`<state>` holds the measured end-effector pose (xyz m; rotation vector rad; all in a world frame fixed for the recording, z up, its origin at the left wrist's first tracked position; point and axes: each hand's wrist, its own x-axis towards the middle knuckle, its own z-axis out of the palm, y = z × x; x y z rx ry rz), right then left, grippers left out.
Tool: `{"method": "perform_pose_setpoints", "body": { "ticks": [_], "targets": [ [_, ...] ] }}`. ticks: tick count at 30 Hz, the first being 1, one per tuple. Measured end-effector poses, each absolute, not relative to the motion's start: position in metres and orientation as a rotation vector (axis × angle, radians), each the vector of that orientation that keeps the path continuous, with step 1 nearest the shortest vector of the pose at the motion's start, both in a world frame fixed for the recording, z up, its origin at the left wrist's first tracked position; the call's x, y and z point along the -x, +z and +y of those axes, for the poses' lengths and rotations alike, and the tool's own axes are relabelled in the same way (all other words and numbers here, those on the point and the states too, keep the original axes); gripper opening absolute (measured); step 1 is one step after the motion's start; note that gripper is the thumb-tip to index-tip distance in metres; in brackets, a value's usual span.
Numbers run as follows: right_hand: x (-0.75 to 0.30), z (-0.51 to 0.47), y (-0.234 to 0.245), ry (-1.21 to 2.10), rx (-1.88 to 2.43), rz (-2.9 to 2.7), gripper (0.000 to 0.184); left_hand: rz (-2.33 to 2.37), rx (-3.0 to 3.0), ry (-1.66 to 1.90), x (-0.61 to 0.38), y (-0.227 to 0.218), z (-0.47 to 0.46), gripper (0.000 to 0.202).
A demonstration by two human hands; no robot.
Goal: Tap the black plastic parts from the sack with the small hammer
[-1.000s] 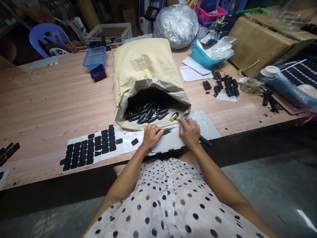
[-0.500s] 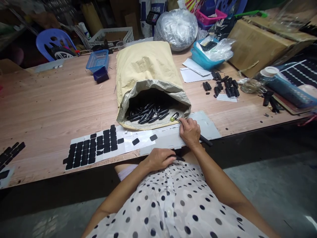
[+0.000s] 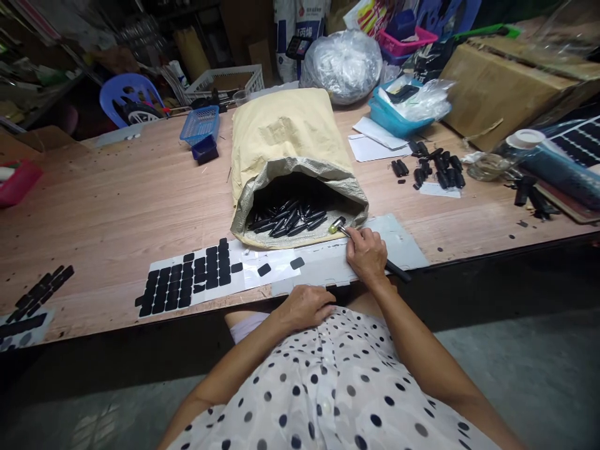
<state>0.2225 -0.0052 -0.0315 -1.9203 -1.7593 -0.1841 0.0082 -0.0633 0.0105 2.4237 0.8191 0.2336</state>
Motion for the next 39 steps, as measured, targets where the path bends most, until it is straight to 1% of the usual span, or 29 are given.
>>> {"method": "perform_pose_setpoints", "body": {
  "ticks": [2, 5, 7, 9, 12, 15, 19, 25, 30, 35, 39],
  "targets": [
    [-0.222, -0.005, -0.03, -0.175, 1.921, -1.767, 0.033, 0.952, -2.353, 0.312, -0.006, 0.018, -0.045, 0.018],
    [-0.222, -0.006, -0.029, -0.152, 1.928, -1.769, 0.033, 1.32, -2.259, 0.53, -0.001, 0.023, -0.002, 0.022],
    [-0.221, -0.006, -0.028, -0.147, 1.93, -1.768, 0.033, 1.546, -2.198, 0.669, 0.001, 0.024, 0.03, 0.019],
    [-0.221, -0.006, -0.027, -0.156, 1.928, -1.769, 0.033, 1.731, -2.134, 0.695, 0.001, 0.022, 0.058, 0.014],
    [-0.22, -0.006, -0.026, -0.193, 1.927, -1.776, 0.032, 1.88, -2.06, 0.597, 0.001, 0.018, 0.085, 0.007],
    [-0.219, -0.007, -0.025, -0.228, 1.935, -1.782, 0.033, 1.88, -2.068, 0.551, 0.002, 0.013, 0.091, 0.006],
    [-0.219, -0.007, -0.025, -0.245, 1.965, -1.793, 0.033, 1.804, -2.13, 0.64, 0.007, 0.009, 0.076, 0.007],
    [-0.22, -0.007, -0.025, -0.207, 1.991, -1.814, 0.034, 1.465, -2.165, 0.811, 0.003, 0.006, 0.03, 0.007],
    [-0.221, -0.008, -0.025, -0.215, 1.989, -1.805, 0.034, 1.349, -2.159, 0.707, -0.007, -0.005, 0.008, 0.009],
    [-0.222, -0.008, -0.026, -0.198, 1.984, -1.816, 0.035, 1.347, -2.15, 0.676, -0.008, -0.01, 0.009, 0.015],
    [-0.222, -0.009, -0.026, -0.218, 1.985, -1.814, 0.034, 1.325, -2.149, 0.661, -0.007, -0.01, 0.01, 0.015]
  ]
}}
